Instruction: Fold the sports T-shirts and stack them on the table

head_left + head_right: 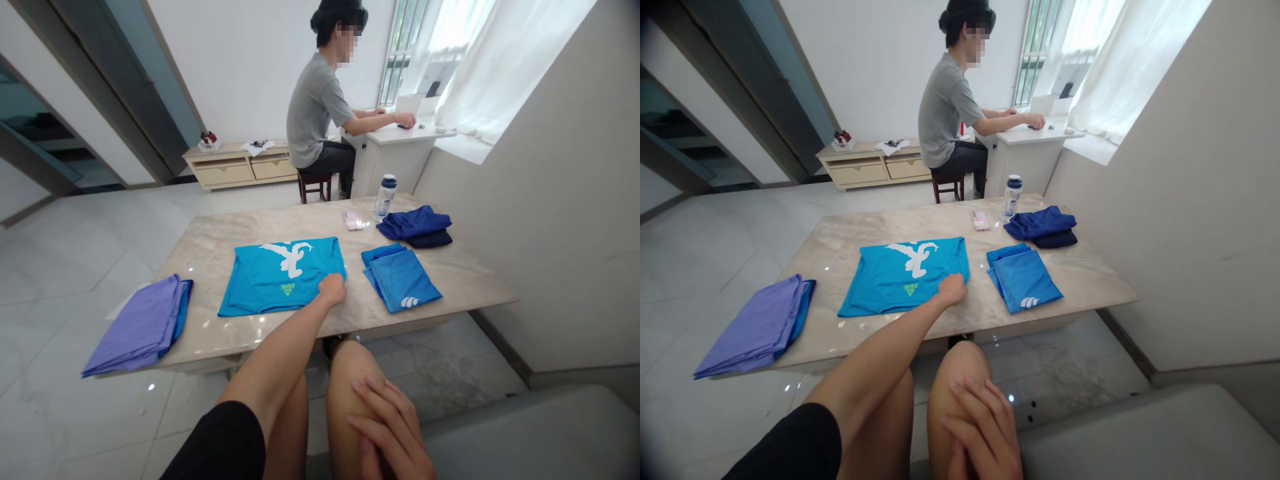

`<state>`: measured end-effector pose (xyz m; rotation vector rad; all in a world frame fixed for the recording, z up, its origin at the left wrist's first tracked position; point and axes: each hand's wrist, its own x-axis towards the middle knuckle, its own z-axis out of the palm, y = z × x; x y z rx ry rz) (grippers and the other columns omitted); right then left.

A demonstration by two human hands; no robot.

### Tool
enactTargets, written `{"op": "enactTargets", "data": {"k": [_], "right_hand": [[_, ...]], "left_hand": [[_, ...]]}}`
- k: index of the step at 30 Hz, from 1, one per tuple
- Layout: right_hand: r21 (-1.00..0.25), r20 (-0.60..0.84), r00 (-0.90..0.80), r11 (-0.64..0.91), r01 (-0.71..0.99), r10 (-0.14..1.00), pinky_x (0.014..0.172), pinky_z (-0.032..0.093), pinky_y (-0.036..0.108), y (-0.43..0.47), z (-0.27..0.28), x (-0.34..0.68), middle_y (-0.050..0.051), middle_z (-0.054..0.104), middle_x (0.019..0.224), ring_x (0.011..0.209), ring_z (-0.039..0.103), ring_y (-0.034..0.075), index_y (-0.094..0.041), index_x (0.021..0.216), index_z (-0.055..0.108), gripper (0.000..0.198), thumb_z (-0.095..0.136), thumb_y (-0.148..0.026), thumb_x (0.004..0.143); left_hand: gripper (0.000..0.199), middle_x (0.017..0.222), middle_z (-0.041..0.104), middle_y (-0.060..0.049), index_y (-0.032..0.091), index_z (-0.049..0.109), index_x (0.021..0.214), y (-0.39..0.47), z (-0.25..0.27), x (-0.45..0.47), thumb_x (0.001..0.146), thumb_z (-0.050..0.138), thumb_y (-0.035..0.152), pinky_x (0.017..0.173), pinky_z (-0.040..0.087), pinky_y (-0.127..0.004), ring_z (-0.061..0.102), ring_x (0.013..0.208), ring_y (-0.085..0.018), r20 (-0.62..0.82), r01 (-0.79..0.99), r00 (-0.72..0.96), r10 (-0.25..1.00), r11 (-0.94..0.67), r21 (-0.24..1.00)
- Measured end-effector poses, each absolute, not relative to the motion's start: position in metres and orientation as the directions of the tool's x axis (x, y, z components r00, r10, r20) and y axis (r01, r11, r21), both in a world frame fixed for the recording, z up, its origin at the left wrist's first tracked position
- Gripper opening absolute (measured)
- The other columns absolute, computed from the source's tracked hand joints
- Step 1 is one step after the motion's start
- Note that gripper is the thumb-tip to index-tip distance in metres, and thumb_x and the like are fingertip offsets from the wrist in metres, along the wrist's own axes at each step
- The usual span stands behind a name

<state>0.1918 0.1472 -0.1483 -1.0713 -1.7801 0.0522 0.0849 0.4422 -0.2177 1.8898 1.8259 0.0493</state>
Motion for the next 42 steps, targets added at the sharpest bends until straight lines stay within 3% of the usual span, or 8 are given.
{"op": "enactTargets", "data": {"k": [3, 5, 8, 13, 17, 21, 29, 42], "right_hand": [[-0.749, 0.499, -0.125, 0.499, 0.435, 0.858, 0.104, 0.062, 0.049, 0.212, -0.141, 0.199, 0.005, 0.085, 0.106, 0.105, 0.08, 0.028, -0.028, 0.099, 0.08, 0.023, 0.058, -0.018, 0.1], [-0.94, 0.11, -0.124, 0.144, 0.311, 0.986, 0.094, 0.064, 0.042, 0.279, -0.142, 0.201, 0.006, 0.083, 0.092, 0.092, 0.079, 0.025, -0.023, 0.087, 0.077, 0.028, 0.056, -0.028, 0.104], [-0.868, -0.475, 0.101, -0.484, 0.107, 0.874, 0.092, 0.062, 0.033, 0.368, -0.153, 0.204, 0.01, 0.083, 0.1, 0.092, 0.077, 0.02, -0.018, 0.096, 0.073, 0.022, 0.055, -0.027, 0.105], [-0.779, -0.627, 0.064, -0.626, -0.025, 0.777, 0.085, 0.065, 0.036, 0.42, -0.188, 0.198, 0.019, 0.08, 0.107, 0.094, 0.078, 0.024, -0.014, 0.113, 0.067, 0.055, 0.043, -0.064, 0.112], [-0.772, -0.623, 0.104, -0.631, 0.077, 0.775, 0.081, 0.067, 0.036, 0.441, -0.203, 0.181, 0.012, 0.077, 0.098, 0.088, 0.077, 0.023, -0.02, 0.105, 0.066, 0.058, 0.053, -0.076, 0.106], [-0.714, -0.506, 0.253, -0.566, 0.413, 0.824, 0.076, 0.066, 0.037, 0.479, -0.191, 0.165, 0.009, 0.075, 0.094, 0.081, 0.071, 0.022, -0.018, 0.105, 0.066, 0.033, 0.084, -0.043, 0.094], [-0.551, -0.26, 0.151, -0.275, 0.788, 0.954, 0.09, 0.061, 0.034, 0.543, -0.126, 0.131, 0.019, 0.078, 0.118, 0.114, 0.074, 0.032, -0.011, 0.114, 0.073, 0.041, 0.092, -0.034, 0.085], [-0.471, -0.141, 0.213, -0.254, 0.845, 0.967, 0.098, 0.058, 0.038, 0.526, -0.175, 0.057, 0.031, 0.074, 0.135, 0.13, 0.073, 0.04, -0.007, 0.131, 0.074, 0.048, 0.057, -0.047, 0.111]], "left_hand": [[0.038, 0.126, 0.081, -0.021, 0.017, 0.076, 0.129, 0.428, -0.2, 0.073, 0.093, 0.064, 0.022, 0.099, 0.061, -0.042, 0.076, 0.121, -0.034, -0.326, 0.917, 0.105, 0.939, 0.036, 0.398], [0.038, 0.131, 0.08, -0.018, 0.019, 0.075, 0.13, 0.419, -0.182, 0.062, 0.094, 0.063, 0.022, 0.102, 0.06, -0.041, 0.074, 0.125, -0.033, -0.295, 0.906, 0.112, 0.949, 0.025, 0.422], [0.036, 0.133, 0.079, -0.017, 0.017, 0.073, 0.131, 0.405, -0.155, 0.042, 0.097, 0.062, 0.023, 0.104, 0.058, -0.04, 0.072, 0.126, -0.032, -0.239, 0.884, 0.117, 0.964, 0.009, 0.468], [0.03, 0.126, 0.08, -0.014, 0.016, 0.072, 0.126, 0.379, -0.13, 0.008, 0.098, 0.065, 0.023, 0.102, 0.056, -0.035, 0.073, 0.119, -0.028, -0.166, 0.828, 0.14, 0.976, -0.023, 0.56], [0.024, 0.121, 0.081, -0.011, 0.019, 0.073, 0.119, 0.358, -0.125, -0.008, 0.097, 0.067, 0.024, 0.099, 0.055, -0.034, 0.074, 0.117, -0.029, -0.133, 0.795, 0.2, 0.971, -0.081, 0.601], [0.031, 0.127, 0.08, -0.015, 0.017, 0.072, 0.127, 0.344, -0.12, -0.011, 0.097, 0.066, 0.024, 0.099, 0.056, -0.038, 0.073, 0.123, -0.033, -0.16, 0.791, 0.273, 0.949, -0.126, 0.599], [0.038, 0.138, 0.076, -0.02, 0.013, 0.067, 0.135, 0.333, -0.121, 0.029, 0.097, 0.06, 0.016, 0.105, 0.056, -0.039, 0.072, 0.129, -0.033, -0.16, 0.674, 0.291, 0.943, -0.083, 0.734], [0.037, 0.124, 0.081, -0.016, 0.014, 0.071, 0.124, 0.361, -0.155, -0.081, 0.089, 0.074, 0.026, 0.092, 0.056, -0.034, 0.075, 0.117, -0.033, -0.294, 0.706, 0.055, 0.954, 0.171, 0.687]]}}
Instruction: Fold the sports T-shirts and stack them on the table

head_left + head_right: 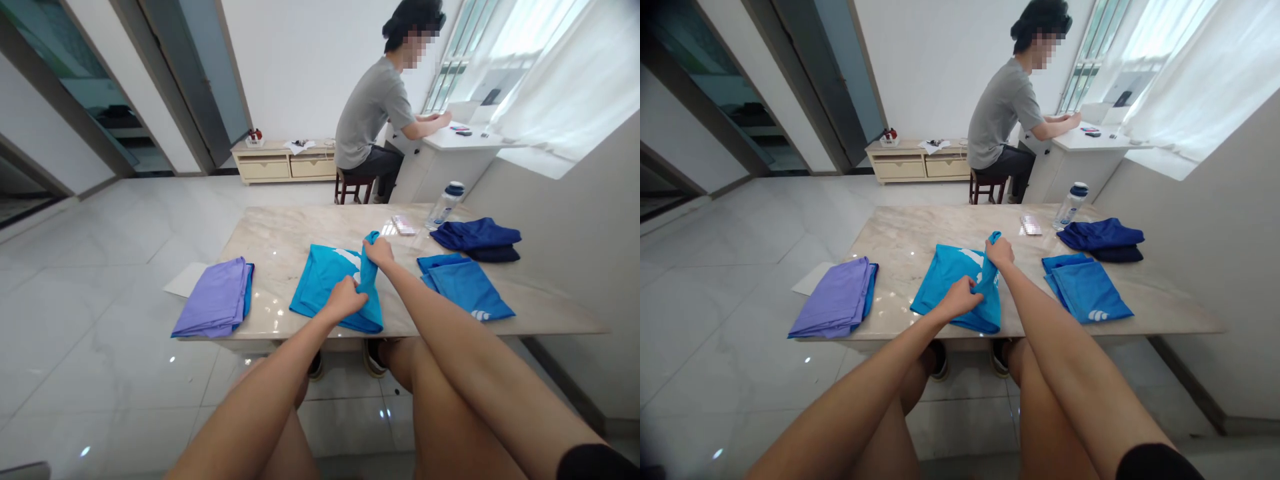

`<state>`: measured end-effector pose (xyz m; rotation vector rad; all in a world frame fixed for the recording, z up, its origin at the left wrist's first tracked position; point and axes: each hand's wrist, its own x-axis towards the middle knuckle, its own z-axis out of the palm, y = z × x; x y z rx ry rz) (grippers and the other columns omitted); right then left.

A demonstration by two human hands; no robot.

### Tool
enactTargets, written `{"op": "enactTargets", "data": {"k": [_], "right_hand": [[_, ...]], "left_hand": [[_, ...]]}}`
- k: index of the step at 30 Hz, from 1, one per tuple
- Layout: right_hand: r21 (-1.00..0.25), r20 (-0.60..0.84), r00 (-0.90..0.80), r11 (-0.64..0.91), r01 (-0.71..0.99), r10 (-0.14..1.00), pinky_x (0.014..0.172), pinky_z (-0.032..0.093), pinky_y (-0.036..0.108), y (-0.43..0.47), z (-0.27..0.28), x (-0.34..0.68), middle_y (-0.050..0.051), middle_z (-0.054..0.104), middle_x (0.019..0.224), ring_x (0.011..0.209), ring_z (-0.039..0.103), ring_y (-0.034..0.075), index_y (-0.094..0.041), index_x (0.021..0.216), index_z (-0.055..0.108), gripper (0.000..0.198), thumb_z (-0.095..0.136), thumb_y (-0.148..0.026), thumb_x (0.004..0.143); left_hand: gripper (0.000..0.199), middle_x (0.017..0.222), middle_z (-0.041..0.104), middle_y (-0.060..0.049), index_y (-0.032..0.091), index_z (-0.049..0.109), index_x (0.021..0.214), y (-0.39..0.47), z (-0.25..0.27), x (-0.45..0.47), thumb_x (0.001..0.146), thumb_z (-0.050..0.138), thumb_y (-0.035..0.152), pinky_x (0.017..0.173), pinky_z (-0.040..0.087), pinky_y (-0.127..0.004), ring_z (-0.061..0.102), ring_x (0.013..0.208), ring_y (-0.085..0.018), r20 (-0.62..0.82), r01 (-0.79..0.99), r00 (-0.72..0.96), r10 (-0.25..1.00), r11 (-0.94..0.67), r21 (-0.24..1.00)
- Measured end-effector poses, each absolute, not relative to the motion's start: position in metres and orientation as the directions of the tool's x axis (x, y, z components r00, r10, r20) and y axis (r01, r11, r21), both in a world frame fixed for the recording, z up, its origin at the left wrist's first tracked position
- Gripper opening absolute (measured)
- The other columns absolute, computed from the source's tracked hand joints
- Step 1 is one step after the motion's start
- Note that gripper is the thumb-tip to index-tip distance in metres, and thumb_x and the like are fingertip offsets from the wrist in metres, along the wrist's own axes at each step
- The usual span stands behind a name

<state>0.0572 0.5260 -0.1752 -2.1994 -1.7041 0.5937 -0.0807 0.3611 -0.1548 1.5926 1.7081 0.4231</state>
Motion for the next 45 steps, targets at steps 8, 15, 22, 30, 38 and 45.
{"op": "enactTargets", "data": {"k": [8, 15, 22, 30, 38, 45], "right_hand": [[-0.543, -0.175, 0.153, -0.225, 0.809, 0.973, 0.103, 0.055, 0.032, 0.539, -0.185, 0.0, 0.026, 0.075, 0.138, 0.134, 0.071, 0.036, -0.009, 0.129, 0.076, 0.041, 0.061, -0.042, 0.11], [-0.57, -0.2, 0.157, -0.245, 0.784, 0.967, 0.104, 0.057, 0.035, 0.528, -0.184, -0.017, 0.029, 0.074, 0.141, 0.133, 0.072, 0.037, -0.006, 0.133, 0.075, 0.044, 0.058, -0.04, 0.111], [-0.614, -0.237, 0.142, -0.262, 0.744, 0.961, 0.094, 0.06, 0.033, 0.521, -0.185, -0.027, 0.023, 0.083, 0.116, 0.113, 0.081, 0.033, -0.01, 0.126, 0.079, 0.042, 0.058, -0.043, 0.111], [-0.629, -0.225, 0.205, -0.302, 0.716, 0.953, 0.102, 0.057, 0.035, 0.512, -0.187, -0.023, 0.025, 0.075, 0.141, 0.133, 0.073, 0.035, -0.011, 0.133, 0.076, 0.045, 0.06, -0.047, 0.109], [-0.671, -0.246, 0.162, -0.288, 0.683, 0.956, 0.094, 0.062, 0.035, 0.513, -0.185, -0.036, 0.026, 0.078, 0.132, 0.121, 0.078, 0.034, -0.011, 0.134, 0.073, 0.041, 0.052, -0.039, 0.113], [-0.76, -0.304, -0.024, -0.227, 0.608, 0.952, 0.063, 0.061, 0.02, 0.511, -0.185, -0.044, 0.011, 0.086, 0.096, 0.075, 0.082, 0.018, -0.014, 0.119, 0.078, 0.028, 0.056, -0.028, 0.11]], "left_hand": [[0.013, 0.082, 0.079, -0.011, 0.018, 0.073, 0.078, 0.377, -0.178, -0.15, 0.091, 0.071, 0.023, 0.079, 0.056, -0.035, 0.078, 0.095, -0.034, -0.382, 0.792, -0.07, 0.921, 0.284, 0.54], [0.011, 0.103, 0.083, -0.021, 0.017, 0.077, 0.087, 0.371, -0.191, -0.179, 0.091, 0.07, 0.026, 0.088, 0.059, -0.042, 0.078, 0.11, -0.042, -0.396, 0.842, -0.108, 0.912, 0.296, 0.452], [0.021, 0.108, 0.084, -0.019, 0.016, 0.079, 0.098, 0.368, -0.206, -0.186, 0.097, 0.064, 0.031, 0.089, 0.061, -0.04, 0.079, 0.11, -0.038, -0.415, 0.857, -0.093, 0.905, 0.285, 0.429], [0.024, 0.096, 0.082, -0.013, 0.02, 0.074, 0.084, 0.368, -0.208, -0.185, 0.097, 0.073, 0.04, 0.086, 0.058, -0.038, 0.078, 0.102, -0.035, -0.372, 0.872, -0.057, 0.927, 0.227, 0.433], [0.03, 0.091, 0.081, -0.011, 0.02, 0.072, 0.078, 0.364, -0.206, -0.194, 0.101, 0.069, 0.039, 0.084, 0.054, -0.035, 0.077, 0.095, -0.031, -0.312, 0.839, -0.11, 0.944, 0.257, 0.481], [0.026, 0.078, 0.076, -0.006, 0.02, 0.072, 0.075, 0.362, -0.214, -0.211, 0.099, 0.07, 0.032, 0.076, 0.05, -0.029, 0.075, 0.09, -0.027, -0.317, 0.829, -0.16, 0.935, 0.302, 0.471]]}}
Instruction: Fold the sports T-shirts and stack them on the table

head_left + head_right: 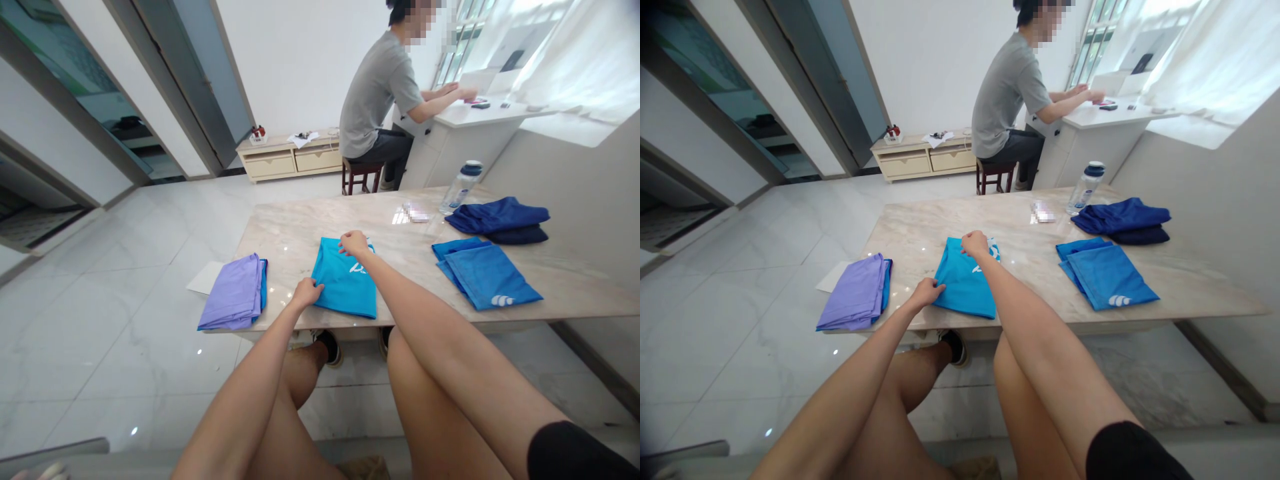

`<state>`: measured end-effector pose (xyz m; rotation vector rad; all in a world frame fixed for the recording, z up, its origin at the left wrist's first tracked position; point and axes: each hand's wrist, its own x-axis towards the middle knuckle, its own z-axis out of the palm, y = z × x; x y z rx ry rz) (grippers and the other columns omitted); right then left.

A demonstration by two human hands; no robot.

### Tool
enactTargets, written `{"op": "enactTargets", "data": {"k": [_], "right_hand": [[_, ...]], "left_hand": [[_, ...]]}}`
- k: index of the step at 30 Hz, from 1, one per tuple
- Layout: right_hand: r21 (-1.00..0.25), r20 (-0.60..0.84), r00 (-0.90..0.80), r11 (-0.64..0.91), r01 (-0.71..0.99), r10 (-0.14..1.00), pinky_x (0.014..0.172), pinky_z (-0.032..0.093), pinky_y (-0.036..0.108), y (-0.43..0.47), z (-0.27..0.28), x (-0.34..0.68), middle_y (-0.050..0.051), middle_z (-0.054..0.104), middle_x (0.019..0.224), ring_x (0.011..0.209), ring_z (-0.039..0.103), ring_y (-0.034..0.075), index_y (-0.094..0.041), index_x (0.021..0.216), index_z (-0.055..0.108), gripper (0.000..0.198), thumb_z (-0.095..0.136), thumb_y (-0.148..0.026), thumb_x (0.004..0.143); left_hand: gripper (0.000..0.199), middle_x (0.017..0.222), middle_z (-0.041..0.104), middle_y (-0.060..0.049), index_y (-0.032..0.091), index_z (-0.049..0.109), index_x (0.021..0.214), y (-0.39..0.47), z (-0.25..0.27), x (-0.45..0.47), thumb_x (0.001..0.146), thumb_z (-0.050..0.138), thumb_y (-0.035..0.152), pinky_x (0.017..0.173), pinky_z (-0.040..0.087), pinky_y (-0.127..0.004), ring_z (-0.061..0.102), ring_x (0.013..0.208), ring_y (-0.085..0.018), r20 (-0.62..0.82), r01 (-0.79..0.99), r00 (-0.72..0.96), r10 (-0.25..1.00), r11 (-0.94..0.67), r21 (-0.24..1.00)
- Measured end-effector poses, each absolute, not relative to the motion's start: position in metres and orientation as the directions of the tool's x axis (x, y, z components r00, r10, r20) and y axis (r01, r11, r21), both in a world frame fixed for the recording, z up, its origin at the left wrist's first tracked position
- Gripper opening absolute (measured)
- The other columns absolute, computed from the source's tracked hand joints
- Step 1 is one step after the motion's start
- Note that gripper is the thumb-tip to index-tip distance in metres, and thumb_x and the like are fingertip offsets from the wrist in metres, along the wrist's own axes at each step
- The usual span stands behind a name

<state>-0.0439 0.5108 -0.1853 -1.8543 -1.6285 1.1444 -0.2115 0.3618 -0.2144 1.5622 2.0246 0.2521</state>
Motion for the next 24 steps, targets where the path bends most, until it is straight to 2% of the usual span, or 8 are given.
{"op": "enactTargets", "data": {"k": [4, 6, 10, 13, 15, 20, 24], "right_hand": [[-0.741, -0.333, -0.03, -0.242, 0.627, 0.943, 0.063, 0.061, 0.021, 0.51, -0.188, -0.021, 0.012, 0.085, 0.091, 0.071, 0.081, 0.018, -0.012, 0.11, 0.08, 0.02, 0.064, -0.021, 0.102], [-0.713, -0.35, -0.025, -0.249, 0.656, 0.936, 0.063, 0.061, 0.021, 0.511, -0.19, -0.007, 0.011, 0.085, 0.092, 0.071, 0.081, 0.018, -0.012, 0.107, 0.08, 0.018, 0.066, -0.02, 0.1], [-0.623, -0.379, -0.011, -0.246, 0.742, 0.925, 0.067, 0.063, 0.023, 0.511, -0.192, 0.016, 0.011, 0.085, 0.088, 0.071, 0.081, 0.019, -0.013, 0.102, 0.08, 0.015, 0.067, -0.02, 0.099], [-0.542, -0.395, -0.015, -0.22, 0.811, 0.918, 0.071, 0.064, 0.027, 0.51, -0.191, 0.026, 0.013, 0.083, 0.081, 0.07, 0.082, 0.022, -0.011, 0.098, 0.081, 0.015, 0.072, -0.023, 0.097], [-0.491, -0.403, -0.022, -0.195, 0.849, 0.915, 0.074, 0.065, 0.029, 0.509, -0.19, 0.03, 0.013, 0.082, 0.076, 0.069, 0.081, 0.023, -0.01, 0.099, 0.081, 0.016, 0.074, -0.024, 0.095], [-0.391, -0.408, -0.036, -0.139, 0.91, 0.912, 0.082, 0.064, 0.032, 0.505, -0.184, 0.037, 0.012, 0.08, 0.07, 0.072, 0.082, 0.025, -0.01, 0.104, 0.08, 0.017, 0.071, -0.022, 0.097], [-0.35, -0.381, -0.049, -0.095, 0.932, 0.923, 0.087, 0.062, 0.03, 0.503, -0.177, 0.043, 0.011, 0.081, 0.073, 0.08, 0.082, 0.023, -0.011, 0.104, 0.081, 0.018, 0.068, -0.023, 0.099]], "left_hand": [[0.026, 0.076, 0.075, -0.005, 0.019, 0.072, 0.073, 0.365, -0.216, -0.217, 0.097, 0.071, 0.029, 0.076, 0.049, -0.029, 0.074, 0.088, -0.026, -0.319, 0.842, -0.159, 0.934, 0.297, 0.45], [0.024, 0.085, 0.079, -0.007, 0.019, 0.075, 0.081, 0.368, -0.215, -0.219, 0.1, 0.068, 0.032, 0.079, 0.05, -0.029, 0.075, 0.093, -0.026, -0.299, 0.85, -0.161, 0.94, 0.287, 0.443], [0.029, 0.116, 0.083, -0.014, 0.018, 0.079, 0.107, 0.37, -0.214, -0.227, 0.109, 0.056, 0.035, 0.09, 0.051, -0.031, 0.075, 0.112, -0.028, -0.256, 0.861, -0.22, 0.941, 0.311, 0.403], [0.022, 0.116, 0.083, -0.02, 0.016, 0.079, 0.105, 0.363, -0.216, -0.237, 0.104, 0.064, 0.032, 0.089, 0.052, -0.034, 0.076, 0.113, -0.033, -0.304, 0.869, -0.268, 0.914, 0.365, 0.334], [0.023, 0.119, 0.082, -0.022, 0.015, 0.078, 0.107, 0.357, -0.216, -0.242, 0.103, 0.066, 0.035, 0.09, 0.053, -0.035, 0.076, 0.116, -0.036, -0.318, 0.877, -0.284, 0.905, 0.379, 0.295], [0.039, 0.144, 0.071, -0.024, 0.017, 0.069, 0.13, 0.349, -0.211, -0.241, 0.106, 0.063, 0.047, 0.102, 0.054, -0.04, 0.067, 0.137, -0.039, -0.275, 0.917, -0.269, 0.923, 0.333, 0.221], [0.038, 0.141, 0.073, -0.024, 0.017, 0.067, 0.135, 0.352, -0.207, -0.234, 0.108, 0.057, 0.042, 0.102, 0.056, -0.041, 0.071, 0.133, -0.038, -0.323, 0.936, -0.239, 0.916, 0.306, 0.174]]}}
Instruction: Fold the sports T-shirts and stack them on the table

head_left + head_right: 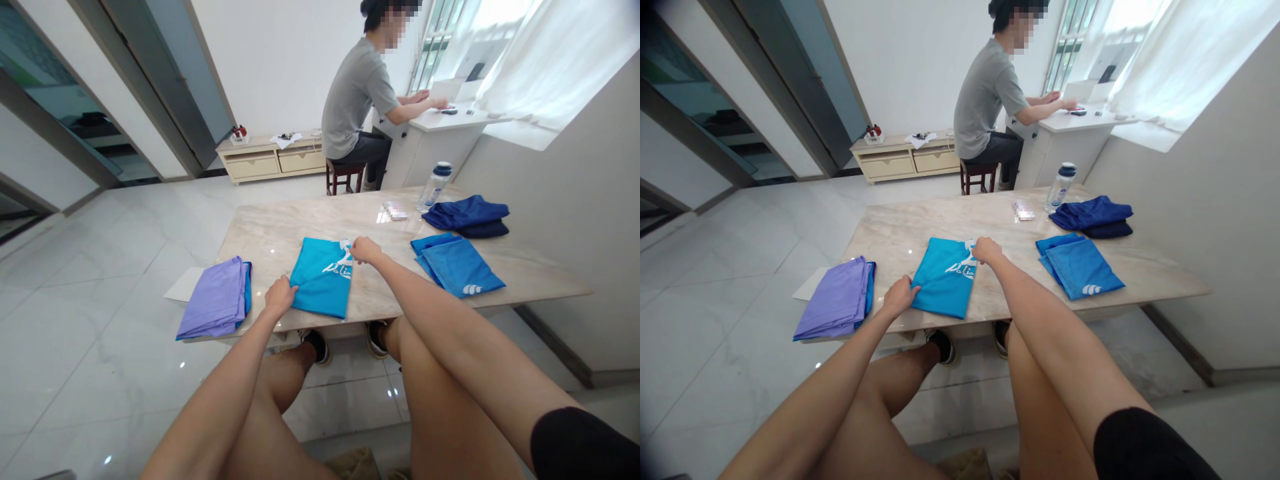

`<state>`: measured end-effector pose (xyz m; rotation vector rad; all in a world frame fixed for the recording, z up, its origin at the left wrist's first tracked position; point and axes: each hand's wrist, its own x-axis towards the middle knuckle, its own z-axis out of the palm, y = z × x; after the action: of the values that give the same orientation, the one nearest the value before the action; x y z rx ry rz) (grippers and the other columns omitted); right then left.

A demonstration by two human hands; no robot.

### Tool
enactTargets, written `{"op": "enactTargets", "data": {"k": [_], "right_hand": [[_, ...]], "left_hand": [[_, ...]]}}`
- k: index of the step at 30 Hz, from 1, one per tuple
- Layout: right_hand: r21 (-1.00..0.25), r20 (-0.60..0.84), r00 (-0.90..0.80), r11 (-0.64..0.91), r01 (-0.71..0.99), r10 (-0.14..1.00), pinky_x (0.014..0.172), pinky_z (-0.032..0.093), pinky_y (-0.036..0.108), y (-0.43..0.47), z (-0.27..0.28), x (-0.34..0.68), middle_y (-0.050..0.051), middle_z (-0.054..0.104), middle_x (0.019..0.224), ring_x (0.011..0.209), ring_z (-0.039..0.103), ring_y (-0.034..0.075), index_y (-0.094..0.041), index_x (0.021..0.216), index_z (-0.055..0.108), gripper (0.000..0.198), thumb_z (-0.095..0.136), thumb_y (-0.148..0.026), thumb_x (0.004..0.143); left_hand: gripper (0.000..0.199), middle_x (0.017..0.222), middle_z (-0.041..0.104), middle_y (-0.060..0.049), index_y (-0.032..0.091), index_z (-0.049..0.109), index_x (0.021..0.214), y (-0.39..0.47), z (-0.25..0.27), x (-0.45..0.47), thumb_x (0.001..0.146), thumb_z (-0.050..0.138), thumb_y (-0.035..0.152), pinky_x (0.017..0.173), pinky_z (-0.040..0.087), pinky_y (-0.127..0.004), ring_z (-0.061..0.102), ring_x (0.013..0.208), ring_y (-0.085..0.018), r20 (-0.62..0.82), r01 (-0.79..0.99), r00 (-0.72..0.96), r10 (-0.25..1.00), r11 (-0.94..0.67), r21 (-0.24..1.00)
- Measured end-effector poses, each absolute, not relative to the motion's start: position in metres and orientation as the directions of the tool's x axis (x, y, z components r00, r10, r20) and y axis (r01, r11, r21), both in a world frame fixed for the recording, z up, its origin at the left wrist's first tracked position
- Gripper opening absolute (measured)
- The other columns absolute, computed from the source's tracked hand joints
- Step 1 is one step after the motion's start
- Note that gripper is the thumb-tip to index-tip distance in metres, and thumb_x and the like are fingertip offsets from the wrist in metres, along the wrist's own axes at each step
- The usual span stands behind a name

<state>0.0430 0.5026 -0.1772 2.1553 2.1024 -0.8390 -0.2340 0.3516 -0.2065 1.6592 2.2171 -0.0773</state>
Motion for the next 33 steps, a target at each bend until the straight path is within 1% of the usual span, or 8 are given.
{"op": "enactTargets", "data": {"k": [6, 8, 10, 13, 15, 22, 27, 33], "right_hand": [[-0.31, -0.363, -0.093, -0.026, 0.951, 0.927, 0.09, 0.06, 0.031, 0.502, -0.18, 0.049, 0.013, 0.083, 0.085, 0.092, 0.083, 0.026, -0.012, 0.1, 0.084, 0.016, 0.07, -0.019, 0.096], [-0.305, -0.326, -0.112, 0.008, 0.952, 0.939, 0.094, 0.059, 0.033, 0.502, -0.185, 0.049, 0.017, 0.085, 0.098, 0.103, 0.082, 0.028, -0.013, 0.107, 0.085, 0.02, 0.069, -0.02, 0.097], [-0.305, -0.268, -0.132, 0.046, 0.951, 0.954, 0.099, 0.058, 0.036, 0.502, -0.189, 0.048, 0.021, 0.083, 0.117, 0.116, 0.079, 0.031, -0.014, 0.117, 0.084, 0.027, 0.065, -0.023, 0.101], [-0.319, -0.193, -0.182, 0.114, 0.941, 0.964, 0.105, 0.057, 0.04, 0.506, -0.196, 0.043, 0.022, 0.078, 0.135, 0.125, 0.074, 0.035, -0.015, 0.13, 0.081, 0.036, 0.056, -0.025, 0.106], [-0.341, -0.153, -0.242, 0.178, 0.923, 0.958, 0.11, 0.054, 0.04, 0.511, -0.202, 0.037, 0.019, 0.075, 0.143, 0.132, 0.07, 0.033, -0.017, 0.141, 0.076, 0.042, 0.051, -0.021, 0.107], [-0.382, -0.037, -0.523, 0.471, 0.795, 0.852, 0.126, 0.037, 0.044, 0.537, -0.232, 0.022, 0.009, 0.06, 0.166, 0.154, 0.045, 0.031, -0.021, 0.161, 0.062, 0.067, 0.055, -0.005, 0.096], [-0.385, -0.088, -0.463, 0.398, 0.832, 0.882, 0.123, 0.036, 0.054, 0.538, -0.245, 0.032, 0.01, 0.068, 0.156, 0.144, 0.049, 0.037, -0.028, 0.163, 0.061, 0.064, 0.052, -0.01, 0.102], [-0.337, -0.132, -0.374, 0.313, 0.888, 0.918, 0.118, 0.041, 0.052, 0.536, -0.244, 0.04, 0.015, 0.063, 0.153, 0.139, 0.049, 0.039, -0.034, 0.158, 0.066, 0.051, 0.049, -0.023, 0.111]], "left_hand": [[0.023, 0.082, 0.083, -0.014, 0.02, 0.078, 0.083, 0.354, -0.204, -0.228, 0.079, 0.091, 0.038, 0.077, 0.06, -0.036, 0.081, 0.082, -0.034, -0.596, 0.936, -0.127, 0.793, 0.294, 0.192], [0.027, 0.069, 0.079, -0.012, 0.02, 0.076, 0.073, 0.353, -0.201, -0.232, 0.081, 0.09, 0.042, 0.074, 0.059, -0.036, 0.079, 0.073, -0.033, -0.64, 0.933, -0.114, 0.76, 0.304, 0.195], [0.027, 0.077, 0.082, -0.014, 0.02, 0.078, 0.078, 0.355, -0.198, -0.24, 0.088, 0.083, 0.045, 0.081, 0.059, -0.037, 0.081, 0.086, -0.035, -0.541, 0.927, -0.148, 0.828, 0.307, 0.215], [0.027, 0.116, 0.085, -0.017, 0.021, 0.081, 0.107, 0.362, -0.196, -0.25, 0.098, 0.071, 0.044, 0.095, 0.056, -0.038, 0.077, 0.118, -0.036, -0.312, 0.912, -0.212, 0.926, 0.302, 0.277], [0.034, 0.132, 0.082, -0.015, 0.021, 0.078, 0.124, 0.37, -0.199, -0.253, 0.103, 0.065, 0.044, 0.097, 0.054, -0.034, 0.075, 0.126, -0.032, -0.282, 0.894, -0.223, 0.933, 0.311, 0.322], [0.047, 0.121, 0.084, -0.016, 0.019, 0.079, 0.112, 0.395, -0.223, -0.238, 0.105, 0.06, 0.062, 0.089, 0.054, -0.034, 0.077, 0.118, -0.034, -0.335, 0.834, -0.297, 0.894, 0.413, 0.365], [0.023, 0.122, 0.084, -0.012, 0.023, 0.077, 0.11, 0.404, -0.231, -0.227, 0.106, 0.065, 0.042, 0.093, 0.053, -0.033, 0.077, 0.118, -0.03, -0.281, 0.798, -0.347, 0.895, 0.439, 0.412], [0.027, 0.132, 0.08, -0.014, 0.022, 0.071, 0.129, 0.408, -0.232, -0.229, 0.11, 0.057, 0.036, 0.099, 0.054, -0.036, 0.074, 0.124, -0.03, -0.216, 0.739, -0.429, 0.877, 0.478, 0.474]]}}
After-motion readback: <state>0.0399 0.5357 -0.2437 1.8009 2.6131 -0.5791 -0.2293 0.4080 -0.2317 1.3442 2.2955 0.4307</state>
